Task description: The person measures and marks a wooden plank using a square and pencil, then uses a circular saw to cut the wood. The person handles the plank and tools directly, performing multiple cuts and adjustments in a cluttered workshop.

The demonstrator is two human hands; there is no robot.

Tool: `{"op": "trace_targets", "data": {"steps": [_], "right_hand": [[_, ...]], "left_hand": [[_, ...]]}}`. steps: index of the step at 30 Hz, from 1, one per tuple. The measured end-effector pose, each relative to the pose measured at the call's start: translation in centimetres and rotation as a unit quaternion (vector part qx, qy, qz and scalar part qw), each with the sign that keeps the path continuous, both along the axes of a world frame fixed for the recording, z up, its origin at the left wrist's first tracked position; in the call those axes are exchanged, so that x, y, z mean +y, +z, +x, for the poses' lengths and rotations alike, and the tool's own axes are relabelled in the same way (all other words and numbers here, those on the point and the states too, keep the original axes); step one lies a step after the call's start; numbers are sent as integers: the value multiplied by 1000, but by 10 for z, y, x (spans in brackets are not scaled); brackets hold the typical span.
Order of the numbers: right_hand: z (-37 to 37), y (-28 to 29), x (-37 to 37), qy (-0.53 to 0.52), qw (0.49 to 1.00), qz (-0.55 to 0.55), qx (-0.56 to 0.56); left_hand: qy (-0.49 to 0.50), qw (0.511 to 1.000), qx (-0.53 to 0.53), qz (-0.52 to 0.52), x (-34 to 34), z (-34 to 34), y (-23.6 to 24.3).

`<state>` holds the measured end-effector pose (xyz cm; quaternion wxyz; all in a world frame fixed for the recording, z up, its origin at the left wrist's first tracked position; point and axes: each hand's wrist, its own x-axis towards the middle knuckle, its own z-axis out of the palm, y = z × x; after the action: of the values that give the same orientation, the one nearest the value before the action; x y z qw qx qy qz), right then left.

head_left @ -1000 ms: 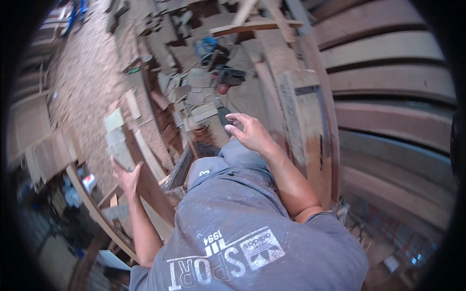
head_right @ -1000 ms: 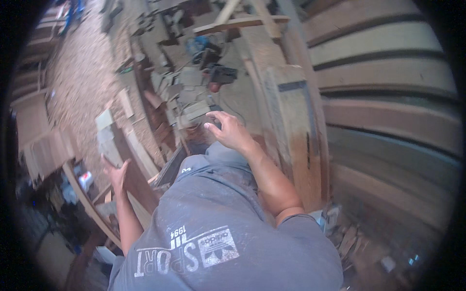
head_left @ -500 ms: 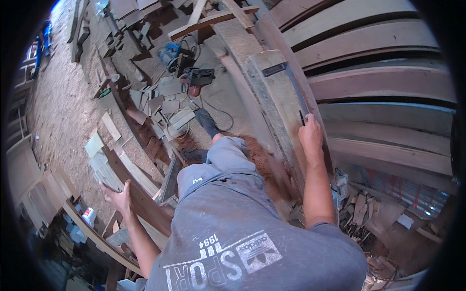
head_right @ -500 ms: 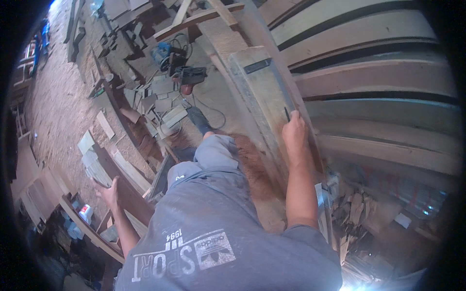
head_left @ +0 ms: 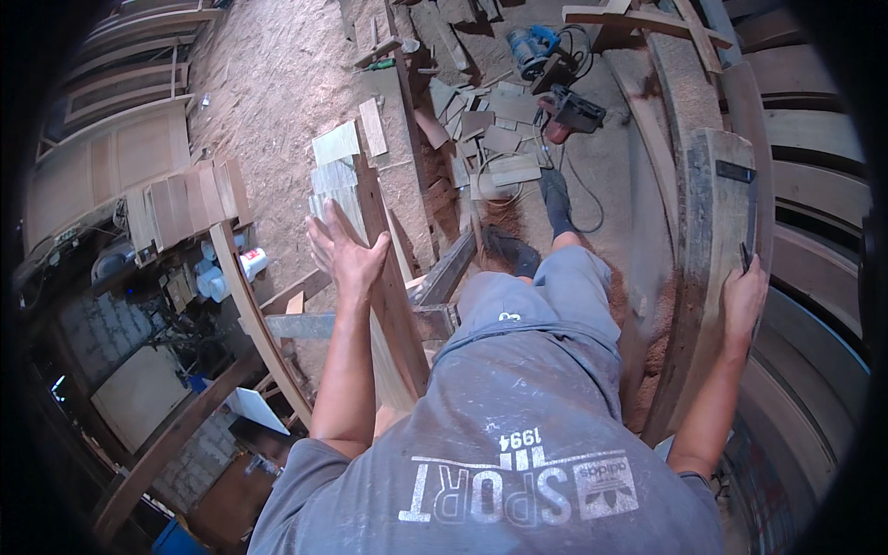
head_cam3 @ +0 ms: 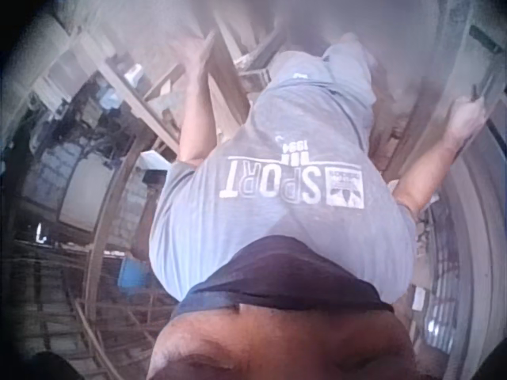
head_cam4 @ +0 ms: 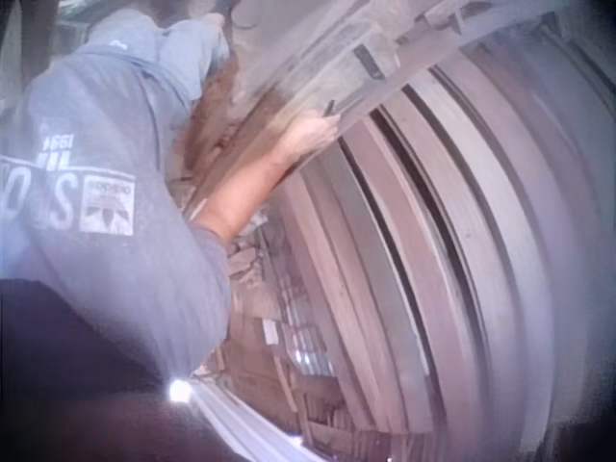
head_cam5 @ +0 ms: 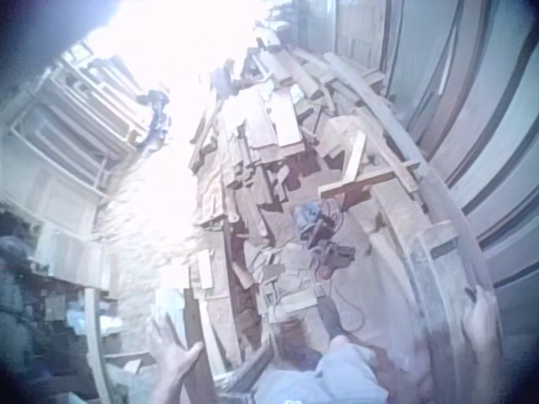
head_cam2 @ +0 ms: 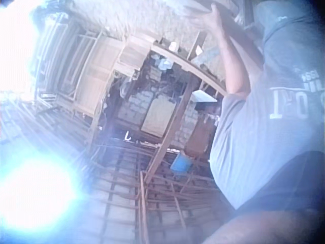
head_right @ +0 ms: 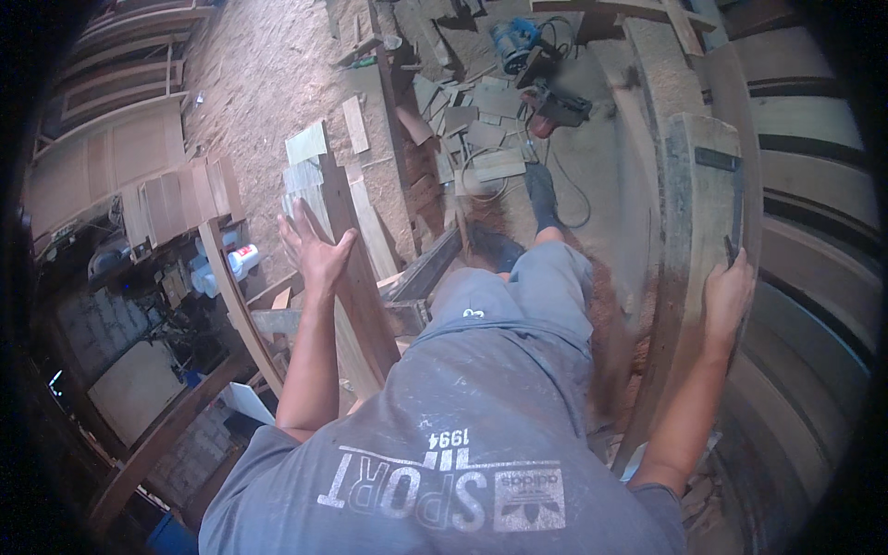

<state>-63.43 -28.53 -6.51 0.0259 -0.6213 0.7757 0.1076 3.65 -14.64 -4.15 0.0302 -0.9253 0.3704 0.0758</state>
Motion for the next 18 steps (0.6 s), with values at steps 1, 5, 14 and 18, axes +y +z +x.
{"op": "trace_targets", "data": {"steps": [1, 5, 14, 18], "right_hand": [[-2, -2, -2, -9, 1000, 12, 7], [15, 7, 8, -51, 995, -1, -91], [64, 28, 41, 10, 990, -14, -143], [74, 22, 49, -138, 972, -48, -182]], "left_hand": [[4, 1000, -16, 22, -5, -6, 3], [9, 998, -21, 51, -3, -9, 1], [-24, 988, 54, -142, 4, 3, 5], [-47, 965, 68, -249, 10, 14, 17]]}}
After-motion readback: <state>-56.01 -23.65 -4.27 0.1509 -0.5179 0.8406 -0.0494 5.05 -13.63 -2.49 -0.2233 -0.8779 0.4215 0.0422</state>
